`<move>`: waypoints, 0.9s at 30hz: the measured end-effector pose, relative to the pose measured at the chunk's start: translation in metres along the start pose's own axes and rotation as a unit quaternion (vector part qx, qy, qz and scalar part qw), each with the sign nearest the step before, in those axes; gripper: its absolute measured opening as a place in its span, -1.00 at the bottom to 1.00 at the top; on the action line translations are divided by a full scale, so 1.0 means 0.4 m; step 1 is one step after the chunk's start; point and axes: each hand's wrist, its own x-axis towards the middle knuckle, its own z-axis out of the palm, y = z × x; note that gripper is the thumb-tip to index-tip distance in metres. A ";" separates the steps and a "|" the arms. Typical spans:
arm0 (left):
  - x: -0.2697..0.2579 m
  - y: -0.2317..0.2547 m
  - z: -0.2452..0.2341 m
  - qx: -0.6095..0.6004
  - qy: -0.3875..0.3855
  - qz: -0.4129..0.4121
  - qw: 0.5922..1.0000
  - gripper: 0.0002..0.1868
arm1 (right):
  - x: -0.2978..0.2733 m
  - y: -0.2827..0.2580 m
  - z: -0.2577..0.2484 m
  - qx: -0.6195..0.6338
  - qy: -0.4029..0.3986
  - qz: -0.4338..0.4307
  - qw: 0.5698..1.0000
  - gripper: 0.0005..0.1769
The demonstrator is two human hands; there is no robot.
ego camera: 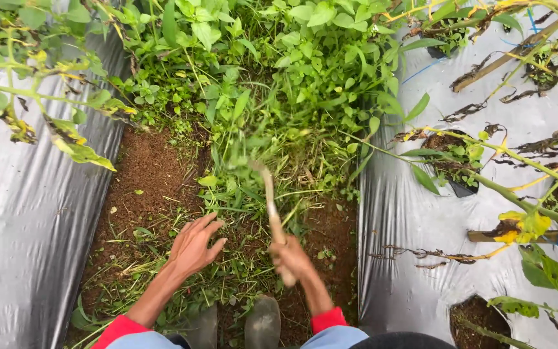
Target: The person uses a sickle to cut weeds growing between rows of plants in a garden. They gather the cut weeds with their hands and occasionally adjust the plastic mulch around the base of the plants.
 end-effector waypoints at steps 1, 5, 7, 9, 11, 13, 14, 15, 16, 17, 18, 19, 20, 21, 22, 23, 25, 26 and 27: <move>-0.002 -0.016 -0.003 0.007 0.008 -0.010 1.000 -0.52 | -0.011 0.063 0.011 -0.010 0.007 -0.003 1.000 -0.91; 0.014 -0.109 0.035 0.035 0.028 -0.035 0.998 -0.50 | 0.075 -0.011 -0.071 0.081 0.159 -0.135 0.975 -0.94; 0.012 -0.085 0.011 0.021 0.031 -0.036 0.999 -0.50 | 0.158 -0.073 -0.083 0.169 0.222 -0.144 0.949 -0.90; 0.028 -0.057 -0.019 0.005 0.036 -0.037 0.999 -0.51 | 0.154 -0.092 -0.064 0.253 0.282 -0.156 0.912 -0.86; 0.047 -0.037 -0.055 -0.021 0.036 -0.039 0.998 -0.48 | 0.071 -0.053 0.007 0.015 0.133 -0.029 0.991 -0.91; 0.063 -0.059 -0.048 -0.023 0.083 -0.004 0.996 -0.48 | -0.008 0.005 0.060 -0.017 0.074 0.037 0.996 -0.90; 0.067 -0.072 -0.041 -0.024 0.128 0.028 0.991 -0.47 | -0.049 0.041 0.087 -0.046 0.013 0.105 0.993 -0.89; 0.067 -0.075 -0.059 -0.025 0.128 0.025 0.991 -0.47 | -0.054 -0.026 0.091 -0.048 0.011 0.106 0.993 -0.89; 0.065 -0.077 -0.076 -0.030 0.104 -0.008 0.994 -0.47 | -0.061 -0.092 0.094 -0.024 0.097 0.018 0.995 -0.90; 0.052 -0.081 -0.092 -0.033 0.075 -0.039 0.996 -0.46 | -0.076 -0.146 0.101 0.005 0.183 -0.068 0.981 -0.91; 0.037 -0.082 -0.088 -0.031 0.070 -0.041 0.996 -0.46 | -0.011 -0.134 0.060 0.007 0.182 -0.064 0.981 -0.91; 0.042 -0.082 -0.094 -0.039 0.055 -0.044 0.997 -0.48 | 0.065 -0.138 0.016 0.101 0.225 -0.101 0.964 -0.90; 0.046 -0.079 -0.102 -0.047 0.040 -0.047 0.997 -0.50 | 0.137 -0.143 -0.029 0.194 0.264 -0.137 0.935 -0.87; 0.040 -0.070 -0.108 -0.044 0.042 -0.047 0.997 -0.50 | 0.100 -0.149 -0.002 0.196 0.263 -0.138 0.935 -0.87; 0.034 -0.061 -0.113 -0.053 0.030 -0.048 0.997 -0.47 | 0.062 -0.155 0.025 0.141 0.226 -0.105 0.958 -0.91; 0.045 -0.057 -0.127 -0.061 0.023 -0.049 0.997 -0.45 | 0.041 -0.174 0.054 0.085 0.186 -0.077 0.976 -0.94; 0.044 -0.051 -0.165 -0.065 0.025 -0.055 0.996 -0.47 | -0.028 -0.134 0.089 0.018 0.095 -0.037 0.995 -0.92; 0.042 -0.045 -0.174 -0.073 0.019 -0.060 0.995 -0.48 | -0.060 -0.105 0.100 -0.053 0.008 0.010 0.999 -0.91; 0.037 -0.060 -0.168 -0.071 0.020 -0.061 0.995 -0.48 | -0.034 -0.090 0.101 -0.052 0.005 0.008 0.999 -0.91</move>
